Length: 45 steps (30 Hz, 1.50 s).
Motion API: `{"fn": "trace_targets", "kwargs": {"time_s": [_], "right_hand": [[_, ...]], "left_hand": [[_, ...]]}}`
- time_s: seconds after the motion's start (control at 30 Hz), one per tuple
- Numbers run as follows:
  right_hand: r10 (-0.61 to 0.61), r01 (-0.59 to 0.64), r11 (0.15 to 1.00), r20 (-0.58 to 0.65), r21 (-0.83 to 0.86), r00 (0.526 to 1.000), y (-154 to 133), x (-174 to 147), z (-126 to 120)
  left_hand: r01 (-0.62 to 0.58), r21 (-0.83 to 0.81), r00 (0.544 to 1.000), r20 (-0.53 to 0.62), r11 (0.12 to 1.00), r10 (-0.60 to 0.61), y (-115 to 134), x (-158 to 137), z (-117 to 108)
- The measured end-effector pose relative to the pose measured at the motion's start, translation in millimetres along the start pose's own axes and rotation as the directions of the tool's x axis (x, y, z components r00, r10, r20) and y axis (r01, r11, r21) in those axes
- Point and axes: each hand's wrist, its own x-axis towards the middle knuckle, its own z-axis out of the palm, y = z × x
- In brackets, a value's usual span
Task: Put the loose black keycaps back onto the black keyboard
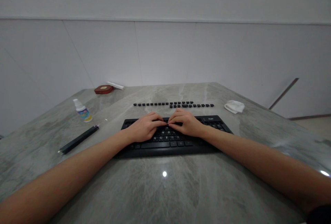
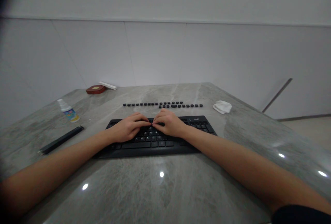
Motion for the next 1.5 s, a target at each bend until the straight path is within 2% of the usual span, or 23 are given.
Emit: {"fn": "trace_targets", "kwargs": {"time_s": [0.4, 0.73, 1.0, 1.3, 1.5], "right_hand": [[0.046, -0.046, 0.998, -0.013, 0.035, 0.999, -0.2, -0.5, 0.2], [0.097, -0.098, 0.994, 0.016, 0.056, 0.995, -4.6, 4.0, -4.8], [0.060, -0.061, 0.997, 0.024, 0.055, 0.998, -0.7, 2.6, -2.9], [0.011, -0.011, 1.000, -0.031, 0.008, 0.999, -2.8, -0.1, -0.9], [-0.045, 0.046, 0.999, -0.025, 0.015, 0.999, -5.4, 0.2, -2.5]], "left_hand": [[0.037, -0.002, 0.999, -0.011, 0.999, -0.037, 0.7, -0.1, 0.3], [0.118, 0.032, 0.992, -0.057, 0.992, -0.116, -1.6, -1.3, 3.7], [0.020, 0.024, 1.000, 0.015, 1.000, -0.020, -2.7, -1.9, 2.5], [0.006, 0.025, 1.000, 0.004, 1.000, -0.006, -1.8, -0.9, 1.0], [-0.140, 0.066, 0.990, 0.011, 0.988, 0.139, 1.2, 0.1, 0.1]]}}
